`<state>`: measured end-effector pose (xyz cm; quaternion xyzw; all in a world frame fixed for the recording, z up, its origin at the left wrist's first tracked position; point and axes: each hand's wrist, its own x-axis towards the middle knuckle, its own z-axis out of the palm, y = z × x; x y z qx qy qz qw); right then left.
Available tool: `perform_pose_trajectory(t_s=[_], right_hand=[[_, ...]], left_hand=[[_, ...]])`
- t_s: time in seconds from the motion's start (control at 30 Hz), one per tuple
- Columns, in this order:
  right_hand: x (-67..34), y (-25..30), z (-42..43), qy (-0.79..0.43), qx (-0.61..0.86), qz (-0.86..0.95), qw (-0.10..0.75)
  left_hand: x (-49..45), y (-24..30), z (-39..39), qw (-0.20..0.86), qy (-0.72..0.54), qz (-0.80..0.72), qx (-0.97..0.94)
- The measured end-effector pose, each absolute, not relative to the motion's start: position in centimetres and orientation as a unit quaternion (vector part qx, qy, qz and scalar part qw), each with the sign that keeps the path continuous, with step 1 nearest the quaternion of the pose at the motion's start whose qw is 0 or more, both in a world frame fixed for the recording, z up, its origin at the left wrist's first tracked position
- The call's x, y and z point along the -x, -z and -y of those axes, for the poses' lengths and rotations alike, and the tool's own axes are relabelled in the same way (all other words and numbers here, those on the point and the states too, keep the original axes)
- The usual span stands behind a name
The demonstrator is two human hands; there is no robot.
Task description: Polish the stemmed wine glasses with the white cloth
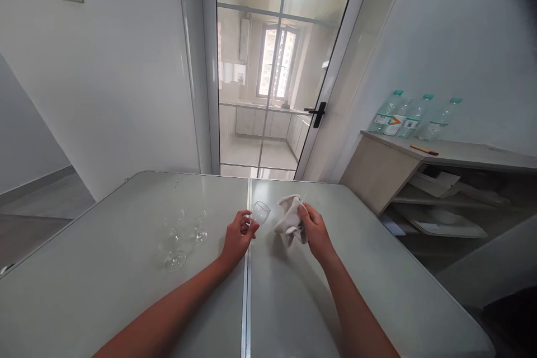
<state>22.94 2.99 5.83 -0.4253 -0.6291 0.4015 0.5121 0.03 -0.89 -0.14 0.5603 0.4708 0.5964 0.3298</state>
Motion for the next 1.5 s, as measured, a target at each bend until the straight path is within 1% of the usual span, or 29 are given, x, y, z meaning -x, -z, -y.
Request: perform_pose_trajectory(t_s=[0.07,0.1,0.17,0.2,0.23,0.3,0.37,0.43,0.5,0.63,0.7,0.77,0.83,0.93,1.0,1.07,1.23,1.33,1.4,1.5], right_hand=[[-23.1,-5.9,-3.1,-0.428,0.422,0.580,0.550],[-23.2,-5.8,-3.2,-0.422,0.424,0.563,0.570],[-23.5,-5.7,-3.2,-0.370,0.430,0.571,0.594],[-23.6,-5.7,-3.1,-0.333,0.431,0.600,0.586],[-23.6,-5.7,-2.9,-0.302,0.427,0.643,0.560],[-23.3,-5.9,-2.4,-0.275,0.400,0.733,0.476],[-22.8,-6.2,-1.7,-0.293,0.359,0.797,0.388],[-22.4,-6.7,-1.1,-0.315,0.330,0.829,0.324],[-22.2,-7.0,-0.7,-0.324,0.310,0.846,0.288],[-22.5,-7.2,-0.8,-0.309,0.284,0.868,0.264],[-22.8,-6.9,-1.1,-0.301,0.277,0.883,0.230],[-23.0,-6.6,-1.4,-0.318,0.268,0.885,0.207],[-23.0,-6.3,-1.6,-0.351,0.257,0.869,0.236],[-22.8,-6.1,-1.7,-0.385,0.248,0.822,0.340],[-22.6,-6.0,-1.6,-0.386,0.265,0.793,0.391],[-22.3,-6.1,-1.4,-0.360,0.294,0.795,0.389],[-21.4,-6.3,-0.7,-0.278,0.326,0.856,0.289],[-21.2,-6.2,-0.7,-0.313,0.329,0.851,0.263],[-21.3,-6.2,-0.9,-0.367,0.317,0.827,0.282],[-21.5,-6.2,-1.0,-0.433,0.297,0.757,0.388]], left_hand=[[-0.1,0.2,0.9,0.329,-0.593,-0.468,-0.566],[-0.1,0.3,0.9,0.331,-0.589,-0.467,-0.570],[-0.3,0.3,0.9,0.341,-0.576,-0.468,-0.577],[-0.3,0.3,1.0,0.347,-0.568,-0.469,-0.580],[-0.4,0.3,1.0,0.354,-0.560,-0.470,-0.583],[-0.5,0.3,1.2,0.358,-0.548,-0.466,-0.595],[-0.6,0.3,1.4,0.353,-0.533,-0.456,-0.620],[-0.6,0.5,1.5,0.353,-0.516,-0.442,-0.644],[-0.6,0.7,1.6,0.357,-0.502,-0.434,-0.657],[-0.3,0.9,1.6,0.353,-0.503,-0.430,-0.661],[-0.2,0.9,1.6,0.356,-0.498,-0.427,-0.665],[-0.2,0.8,1.7,0.371,-0.492,-0.421,-0.665],[-0.2,0.7,1.7,0.401,-0.500,-0.411,-0.649],[-0.5,0.4,1.7,0.447,-0.525,-0.395,-0.607],[-0.6,0.1,1.7,0.450,-0.540,-0.394,-0.593],[-0.7,0.0,1.7,0.435,-0.551,-0.401,-0.589],[-0.5,0.4,1.7,0.380,-0.554,-0.420,-0.610],[-0.2,0.4,1.6,0.383,-0.522,-0.421,-0.635],[-0.2,0.2,1.6,0.414,-0.507,-0.417,-0.631],[-0.3,0.0,1.4,0.452,-0.519,-0.408,-0.600]])
